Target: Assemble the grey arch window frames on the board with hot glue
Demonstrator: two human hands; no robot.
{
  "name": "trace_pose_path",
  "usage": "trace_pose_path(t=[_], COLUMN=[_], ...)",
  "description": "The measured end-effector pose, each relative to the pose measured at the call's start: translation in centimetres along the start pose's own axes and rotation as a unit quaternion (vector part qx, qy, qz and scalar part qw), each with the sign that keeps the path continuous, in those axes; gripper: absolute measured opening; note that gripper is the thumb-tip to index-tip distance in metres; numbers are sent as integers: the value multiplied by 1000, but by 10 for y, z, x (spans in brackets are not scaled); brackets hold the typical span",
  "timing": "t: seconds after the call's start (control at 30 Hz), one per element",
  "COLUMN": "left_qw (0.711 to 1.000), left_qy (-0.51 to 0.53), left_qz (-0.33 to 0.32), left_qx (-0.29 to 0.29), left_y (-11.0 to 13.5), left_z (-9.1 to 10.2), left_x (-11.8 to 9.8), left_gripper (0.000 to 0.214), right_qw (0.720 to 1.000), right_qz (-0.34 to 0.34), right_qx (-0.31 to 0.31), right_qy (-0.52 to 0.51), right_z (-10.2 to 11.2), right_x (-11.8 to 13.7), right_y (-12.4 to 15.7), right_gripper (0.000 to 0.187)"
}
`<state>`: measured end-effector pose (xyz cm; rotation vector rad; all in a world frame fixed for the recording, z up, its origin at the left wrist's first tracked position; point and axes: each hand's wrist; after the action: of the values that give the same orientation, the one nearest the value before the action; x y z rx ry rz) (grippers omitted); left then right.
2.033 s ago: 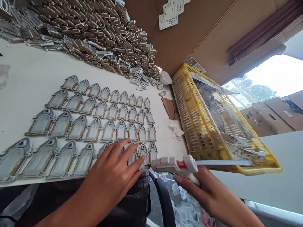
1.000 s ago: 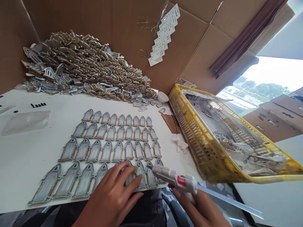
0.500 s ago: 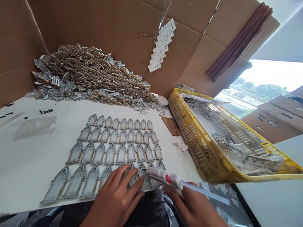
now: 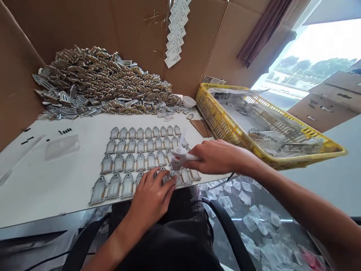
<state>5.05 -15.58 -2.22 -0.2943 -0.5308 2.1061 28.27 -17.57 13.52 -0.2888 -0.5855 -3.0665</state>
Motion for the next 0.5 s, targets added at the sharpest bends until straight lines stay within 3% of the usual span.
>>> trace_pose_path(t=[0.1, 0.2, 0.33, 0.5], left_qw=[1000, 1000, 1000, 1000], left_qy=[-2, 3, 9, -8], left_qz=[-1, -6, -9, -19], left_qx=[11, 18, 10, 4], left_y=[-2, -4, -5, -2], left_z=[3, 5, 3, 0], left_x=[0, 1, 3, 1], left_gripper=[27, 26, 24, 26], right_qw=[999, 989, 964, 947], right_qz=[7, 16, 5, -27], right_qx=[28, 6, -13, -49], right_qy=[-46, -148, -265, -317], right_z=[7, 3, -21, -59], right_x=[-14, -35, -54, -56], right_y=[0, 15, 42, 60], right_gripper=[58, 64, 63, 64])
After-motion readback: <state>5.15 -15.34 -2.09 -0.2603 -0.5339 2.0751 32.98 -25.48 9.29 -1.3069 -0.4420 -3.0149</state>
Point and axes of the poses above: each hand's wrist, its own y-axis away from the middle knuckle, its own z-axis out of the back of the hand, x = y × z, and after that the axes turned 12 degrees about -y, right-handed
